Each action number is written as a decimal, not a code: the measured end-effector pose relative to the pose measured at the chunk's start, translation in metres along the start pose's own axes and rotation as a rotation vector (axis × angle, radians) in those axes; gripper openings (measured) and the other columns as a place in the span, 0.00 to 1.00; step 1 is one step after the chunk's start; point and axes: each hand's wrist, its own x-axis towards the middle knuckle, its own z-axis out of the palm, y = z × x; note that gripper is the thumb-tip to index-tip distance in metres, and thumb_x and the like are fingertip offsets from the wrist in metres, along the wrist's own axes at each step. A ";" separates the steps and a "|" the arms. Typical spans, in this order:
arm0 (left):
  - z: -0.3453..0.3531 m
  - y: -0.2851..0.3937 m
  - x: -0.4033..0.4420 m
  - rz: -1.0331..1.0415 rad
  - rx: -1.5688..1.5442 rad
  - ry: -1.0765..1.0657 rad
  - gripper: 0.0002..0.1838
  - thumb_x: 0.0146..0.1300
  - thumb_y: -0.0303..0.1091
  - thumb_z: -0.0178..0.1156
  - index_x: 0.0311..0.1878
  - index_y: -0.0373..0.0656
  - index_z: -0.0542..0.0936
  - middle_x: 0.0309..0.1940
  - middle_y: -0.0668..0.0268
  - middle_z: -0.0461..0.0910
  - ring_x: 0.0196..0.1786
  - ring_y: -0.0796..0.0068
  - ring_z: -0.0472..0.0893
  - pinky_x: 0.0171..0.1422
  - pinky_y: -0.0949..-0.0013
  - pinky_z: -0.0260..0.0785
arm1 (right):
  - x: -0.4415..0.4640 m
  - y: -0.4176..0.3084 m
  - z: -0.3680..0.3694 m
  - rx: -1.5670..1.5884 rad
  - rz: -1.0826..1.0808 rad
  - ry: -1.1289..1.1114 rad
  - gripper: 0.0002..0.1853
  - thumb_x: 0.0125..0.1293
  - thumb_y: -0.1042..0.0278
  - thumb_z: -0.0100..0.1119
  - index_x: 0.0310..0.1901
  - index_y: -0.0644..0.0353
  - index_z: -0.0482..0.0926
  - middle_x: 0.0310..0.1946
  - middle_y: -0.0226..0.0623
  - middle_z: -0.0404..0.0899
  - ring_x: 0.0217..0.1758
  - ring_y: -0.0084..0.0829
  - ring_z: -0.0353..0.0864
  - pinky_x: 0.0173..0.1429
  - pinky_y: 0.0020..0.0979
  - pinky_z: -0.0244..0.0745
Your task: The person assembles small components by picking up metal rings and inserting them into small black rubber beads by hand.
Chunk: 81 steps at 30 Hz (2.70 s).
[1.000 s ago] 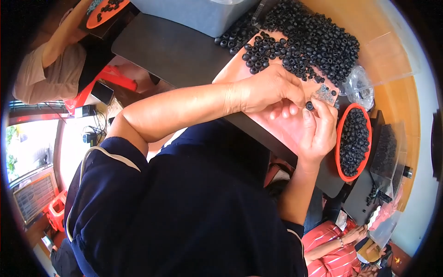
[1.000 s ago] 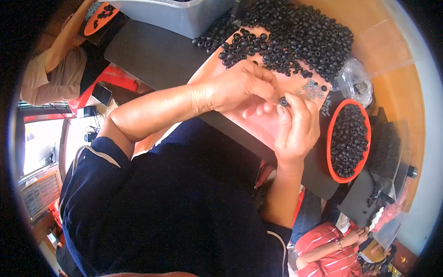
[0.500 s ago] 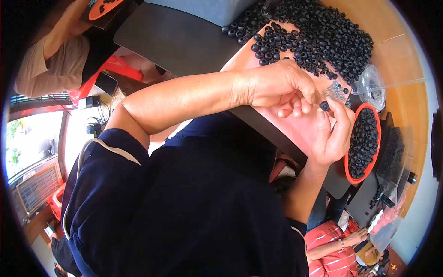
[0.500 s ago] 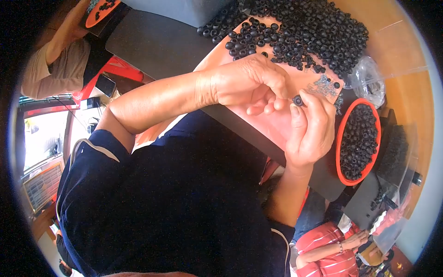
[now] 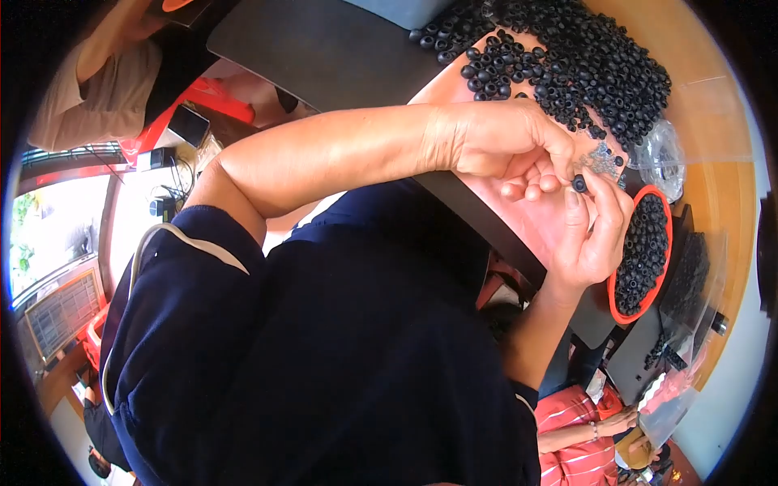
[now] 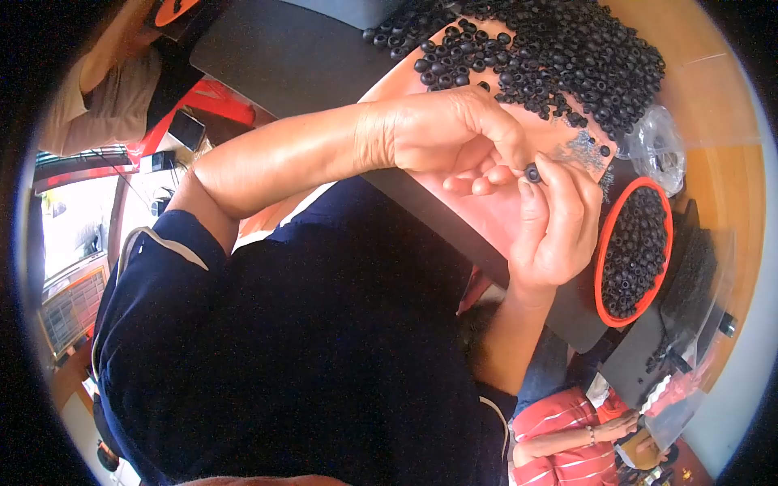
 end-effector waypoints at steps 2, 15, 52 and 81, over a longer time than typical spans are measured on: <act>0.000 -0.001 -0.002 -0.021 -0.025 -0.028 0.08 0.58 0.31 0.61 0.34 0.36 0.84 0.19 0.66 0.73 0.20 0.76 0.76 0.13 0.76 0.61 | 0.002 -0.003 -0.002 -0.014 -0.032 -0.019 0.12 0.65 0.82 0.64 0.50 0.70 0.80 0.42 0.47 0.81 0.43 0.44 0.83 0.49 0.41 0.80; -0.004 -0.007 0.004 -0.107 -0.138 -0.129 0.06 0.57 0.34 0.63 0.34 0.42 0.82 0.19 0.69 0.71 0.18 0.77 0.74 0.12 0.77 0.59 | 0.005 -0.003 -0.006 0.015 -0.048 -0.045 0.14 0.64 0.83 0.65 0.51 0.71 0.80 0.45 0.47 0.81 0.46 0.44 0.82 0.50 0.41 0.79; 0.013 0.003 -0.008 0.151 0.215 0.165 0.07 0.61 0.27 0.63 0.34 0.30 0.84 0.23 0.59 0.82 0.22 0.75 0.81 0.19 0.76 0.69 | 0.004 0.001 -0.004 -0.051 0.022 -0.014 0.11 0.67 0.75 0.64 0.49 0.67 0.79 0.41 0.46 0.80 0.44 0.48 0.81 0.50 0.44 0.78; 0.008 -0.009 -0.003 0.602 1.157 0.540 0.10 0.64 0.28 0.62 0.45 0.35 0.85 0.35 0.63 0.84 0.37 0.81 0.80 0.44 0.74 0.74 | 0.001 0.005 -0.009 0.050 0.222 0.091 0.14 0.57 0.81 0.71 0.45 0.66 0.81 0.35 0.40 0.80 0.33 0.32 0.81 0.39 0.29 0.77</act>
